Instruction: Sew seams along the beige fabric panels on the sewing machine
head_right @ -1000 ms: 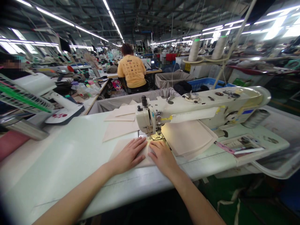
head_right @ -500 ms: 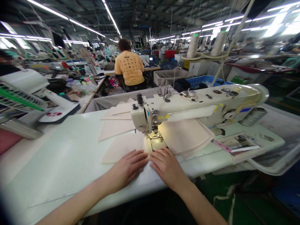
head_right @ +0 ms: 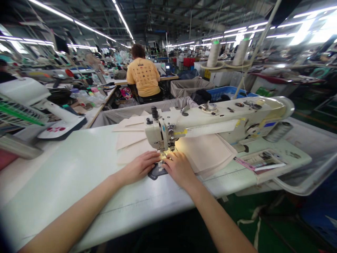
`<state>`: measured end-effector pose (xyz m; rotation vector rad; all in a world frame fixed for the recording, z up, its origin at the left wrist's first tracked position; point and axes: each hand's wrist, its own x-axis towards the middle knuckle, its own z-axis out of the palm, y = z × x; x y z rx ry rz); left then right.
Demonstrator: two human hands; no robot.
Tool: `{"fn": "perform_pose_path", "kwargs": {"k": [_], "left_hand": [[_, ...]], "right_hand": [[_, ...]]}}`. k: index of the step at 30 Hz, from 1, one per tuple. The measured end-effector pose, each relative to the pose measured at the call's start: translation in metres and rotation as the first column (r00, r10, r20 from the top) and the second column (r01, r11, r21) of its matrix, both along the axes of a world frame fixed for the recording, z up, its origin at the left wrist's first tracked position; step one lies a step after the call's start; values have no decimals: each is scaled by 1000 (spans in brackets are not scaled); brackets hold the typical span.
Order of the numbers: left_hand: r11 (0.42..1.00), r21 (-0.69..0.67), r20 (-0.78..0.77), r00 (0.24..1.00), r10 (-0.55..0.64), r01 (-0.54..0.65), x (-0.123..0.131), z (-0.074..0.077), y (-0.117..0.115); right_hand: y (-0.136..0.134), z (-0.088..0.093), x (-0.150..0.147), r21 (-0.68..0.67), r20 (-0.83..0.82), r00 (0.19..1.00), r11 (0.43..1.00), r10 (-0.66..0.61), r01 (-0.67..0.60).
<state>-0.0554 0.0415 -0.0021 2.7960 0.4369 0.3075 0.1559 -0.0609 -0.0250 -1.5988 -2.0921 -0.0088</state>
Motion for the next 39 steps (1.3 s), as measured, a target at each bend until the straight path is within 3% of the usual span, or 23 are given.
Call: {"fn": "perform_pose_path", "kwargs": {"k": [5,12,18,21,29,35,37,39], "left_hand": [[1000,8,-5,1000,-7,7,2,0,15],[999,21,-3,1000,29,-29,2,-3,12],[942,84,-23,944,328,-325,5,-23,6],[923,135,-81,924,373,-361,4,-23,2],[887,191,-143,882,449,-420,-12,0,-16],[821,115,-35,824,566,-559,-17,26,2],[749,28,98,747,657,-662,-25,38,10],[631,-227,318,556,768,-742,-36,44,16]], "right_hand": [[-9,-7,-2,13,-101,995,1000,-15,16],[-22,-16,-5,67,-154,988,997,-32,42],[-26,-15,-6,115,-195,980,992,-38,61],[-36,-19,-8,143,-206,974,981,-100,131],[-43,-25,-10,131,-279,952,977,-128,169],[-42,-26,-7,128,-304,947,981,-104,149],[-43,-27,-7,125,-305,946,981,-106,151],[-43,-27,-8,122,-307,945,980,-111,154]]}}
